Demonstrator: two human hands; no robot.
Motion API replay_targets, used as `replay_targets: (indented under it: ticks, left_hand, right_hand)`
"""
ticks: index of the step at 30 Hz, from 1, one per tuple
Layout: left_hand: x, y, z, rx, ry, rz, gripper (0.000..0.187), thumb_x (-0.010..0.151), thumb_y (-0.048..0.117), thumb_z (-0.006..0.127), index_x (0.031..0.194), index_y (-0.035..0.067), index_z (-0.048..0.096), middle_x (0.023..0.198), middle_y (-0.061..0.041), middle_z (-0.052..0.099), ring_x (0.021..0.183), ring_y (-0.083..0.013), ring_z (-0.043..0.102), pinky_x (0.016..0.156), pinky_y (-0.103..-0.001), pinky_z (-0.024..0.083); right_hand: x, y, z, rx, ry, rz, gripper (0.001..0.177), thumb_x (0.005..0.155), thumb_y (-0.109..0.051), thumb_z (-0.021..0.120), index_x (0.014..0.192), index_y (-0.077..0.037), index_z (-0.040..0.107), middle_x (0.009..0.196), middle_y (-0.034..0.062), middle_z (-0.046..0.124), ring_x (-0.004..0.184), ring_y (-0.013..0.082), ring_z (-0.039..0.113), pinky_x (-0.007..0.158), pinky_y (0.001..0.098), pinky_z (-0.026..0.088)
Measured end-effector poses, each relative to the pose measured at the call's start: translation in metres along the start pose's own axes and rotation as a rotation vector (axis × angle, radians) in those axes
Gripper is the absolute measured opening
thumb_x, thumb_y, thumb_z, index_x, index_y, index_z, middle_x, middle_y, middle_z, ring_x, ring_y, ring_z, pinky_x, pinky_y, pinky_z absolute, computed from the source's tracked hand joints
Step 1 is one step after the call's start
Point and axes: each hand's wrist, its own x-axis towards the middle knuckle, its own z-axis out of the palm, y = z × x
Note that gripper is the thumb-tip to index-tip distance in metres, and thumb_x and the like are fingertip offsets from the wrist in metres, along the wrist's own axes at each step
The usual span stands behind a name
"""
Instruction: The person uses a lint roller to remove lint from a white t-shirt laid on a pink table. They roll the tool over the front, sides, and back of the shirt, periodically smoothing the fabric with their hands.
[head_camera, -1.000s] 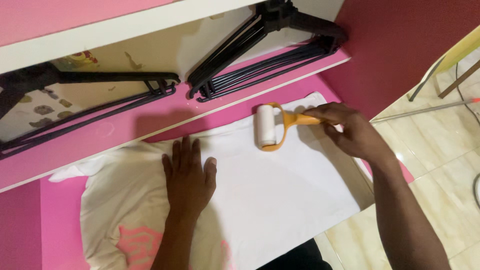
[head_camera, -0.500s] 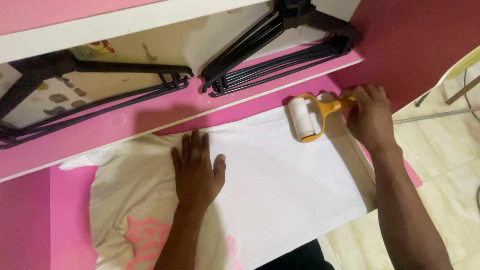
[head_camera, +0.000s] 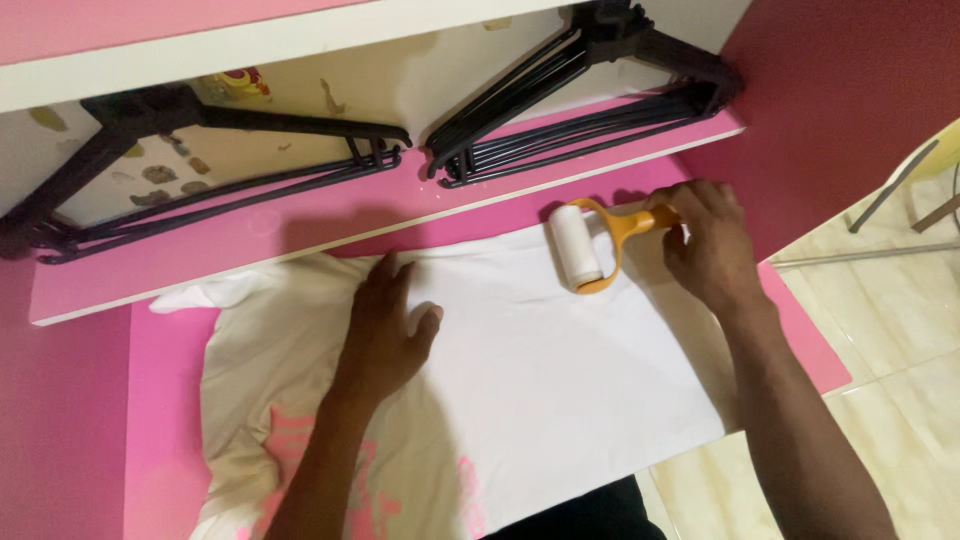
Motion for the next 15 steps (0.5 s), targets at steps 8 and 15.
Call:
replay_targets:
  ticks: [8, 15]
  left_hand:
    - [-0.020, -0.031, -0.036, 0.240, 0.004, 0.135, 0.063, 0.091, 0.037, 0.064, 0.143, 0.003, 0.052, 0.159, -0.018, 0.042, 0.145, -0.0376, 0.039, 0.118, -0.058, 0.028]
    - [-0.024, -0.038, -0.034, 0.186, 0.018, 0.113, 0.064, 0.092, 0.039, 0.062, 0.144, 0.004, 0.051, 0.159, -0.017, 0.043, 0.146, -0.0364, 0.039, 0.119, -0.058, 0.027]
  right_hand:
    - [0.008, -0.034, 0.016, 0.047, -0.059, -0.087, 0.042, 0.077, 0.011, 0.066, 0.115, -0.006, 0.068, 0.114, 0.0117, 0.066, 0.112, 0.0356, 0.059, 0.095, 0.0468, 0.050]
    - [0.015, -0.094, 0.034, 0.205, -0.093, -0.266, 0.043, 0.081, 0.010, 0.066, 0.120, -0.006, 0.069, 0.118, 0.0128, 0.067, 0.111, 0.0344, 0.062, 0.092, 0.0445, 0.053]
